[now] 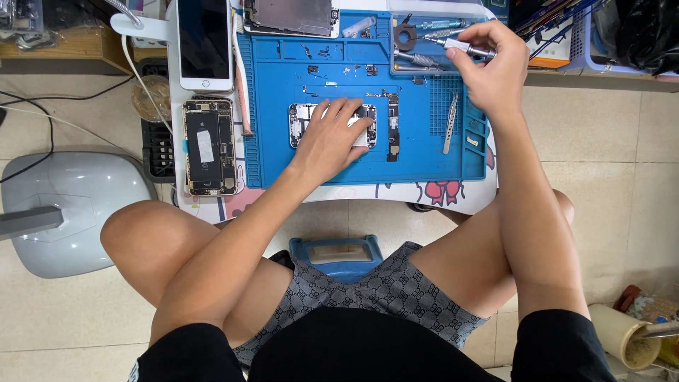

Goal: The person disassembles a smartphone on a blue work mat, using tweezers and a screwdriver to remove and reattach internal components. They also briefly adjust a nearby fan before continuing to work on the phone's internal parts.

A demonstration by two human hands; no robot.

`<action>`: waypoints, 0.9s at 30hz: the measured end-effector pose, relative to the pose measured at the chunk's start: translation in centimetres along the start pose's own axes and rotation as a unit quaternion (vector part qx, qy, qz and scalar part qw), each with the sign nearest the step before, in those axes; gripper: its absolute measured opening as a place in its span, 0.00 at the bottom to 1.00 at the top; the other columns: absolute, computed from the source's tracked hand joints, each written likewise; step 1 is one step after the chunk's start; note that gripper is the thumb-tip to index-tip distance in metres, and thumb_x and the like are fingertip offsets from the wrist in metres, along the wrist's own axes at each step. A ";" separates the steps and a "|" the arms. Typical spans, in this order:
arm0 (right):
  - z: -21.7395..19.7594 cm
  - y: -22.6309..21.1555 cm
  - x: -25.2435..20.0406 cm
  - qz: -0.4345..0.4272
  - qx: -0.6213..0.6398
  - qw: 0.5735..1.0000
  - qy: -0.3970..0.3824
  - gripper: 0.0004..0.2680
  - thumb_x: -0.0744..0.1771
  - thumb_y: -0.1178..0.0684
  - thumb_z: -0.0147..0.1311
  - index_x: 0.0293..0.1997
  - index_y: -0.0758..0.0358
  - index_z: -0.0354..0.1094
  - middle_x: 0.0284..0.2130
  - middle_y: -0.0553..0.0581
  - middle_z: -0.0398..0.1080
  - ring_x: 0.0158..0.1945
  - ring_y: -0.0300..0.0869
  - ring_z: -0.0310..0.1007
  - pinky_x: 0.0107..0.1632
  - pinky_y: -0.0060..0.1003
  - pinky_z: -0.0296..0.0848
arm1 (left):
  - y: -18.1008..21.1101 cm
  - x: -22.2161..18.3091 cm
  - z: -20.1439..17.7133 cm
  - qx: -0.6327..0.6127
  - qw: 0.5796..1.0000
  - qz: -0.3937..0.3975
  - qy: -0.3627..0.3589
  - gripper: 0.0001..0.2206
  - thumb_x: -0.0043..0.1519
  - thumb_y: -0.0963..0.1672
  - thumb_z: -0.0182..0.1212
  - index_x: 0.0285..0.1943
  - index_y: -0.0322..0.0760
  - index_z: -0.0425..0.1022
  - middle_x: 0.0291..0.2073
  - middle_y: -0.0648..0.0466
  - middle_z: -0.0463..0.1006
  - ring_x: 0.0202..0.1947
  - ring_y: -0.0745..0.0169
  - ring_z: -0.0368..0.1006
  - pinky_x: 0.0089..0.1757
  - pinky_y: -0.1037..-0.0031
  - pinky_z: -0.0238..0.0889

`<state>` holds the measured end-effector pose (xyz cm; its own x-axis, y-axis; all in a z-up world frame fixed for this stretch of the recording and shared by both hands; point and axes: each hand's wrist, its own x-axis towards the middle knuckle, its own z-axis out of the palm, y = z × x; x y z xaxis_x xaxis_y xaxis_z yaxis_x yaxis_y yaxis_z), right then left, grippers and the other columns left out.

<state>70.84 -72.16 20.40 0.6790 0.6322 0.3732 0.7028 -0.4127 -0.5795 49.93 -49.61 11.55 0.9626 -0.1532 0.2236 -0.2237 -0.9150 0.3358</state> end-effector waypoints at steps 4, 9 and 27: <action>1.3 2.6 0.4 0.038 -0.060 0.997 -0.008 0.05 0.70 0.56 0.69 0.50 0.60 0.80 0.44 0.55 0.81 0.46 0.44 0.80 0.48 0.41 0.78 | 0.0 0.0 0.0 0.019 1.000 0.009 0.016 0.24 0.59 0.51 0.74 0.63 0.45 0.77 0.66 0.42 0.72 0.65 0.40 0.66 0.62 0.46 0.58; 2.4 3.3 0.8 0.017 -0.024 0.997 -0.067 0.06 0.72 0.58 0.64 0.53 0.67 0.78 0.47 0.63 0.79 0.51 0.51 0.78 0.52 0.45 0.77 | 0.0 0.1 0.2 0.016 1.000 0.005 0.013 0.24 0.59 0.52 0.75 0.63 0.46 0.78 0.66 0.43 0.71 0.65 0.40 0.66 0.62 0.46 0.58; 0.9 3.7 -1.0 -0.059 -0.194 0.979 -0.018 0.05 0.73 0.58 0.60 0.52 0.61 0.81 0.43 0.53 0.78 0.48 0.50 0.68 0.39 0.46 0.67 | 0.2 0.0 0.6 0.006 1.000 -0.004 0.014 0.22 0.61 0.51 0.73 0.63 0.45 0.76 0.67 0.42 0.71 0.66 0.38 0.66 0.63 0.44 0.57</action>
<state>72.55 -73.75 17.27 0.5860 0.7095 0.3913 0.8077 -0.5501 -0.2123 49.99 -50.06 11.07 0.9593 -0.1357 0.2476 -0.2144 -0.9207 0.3262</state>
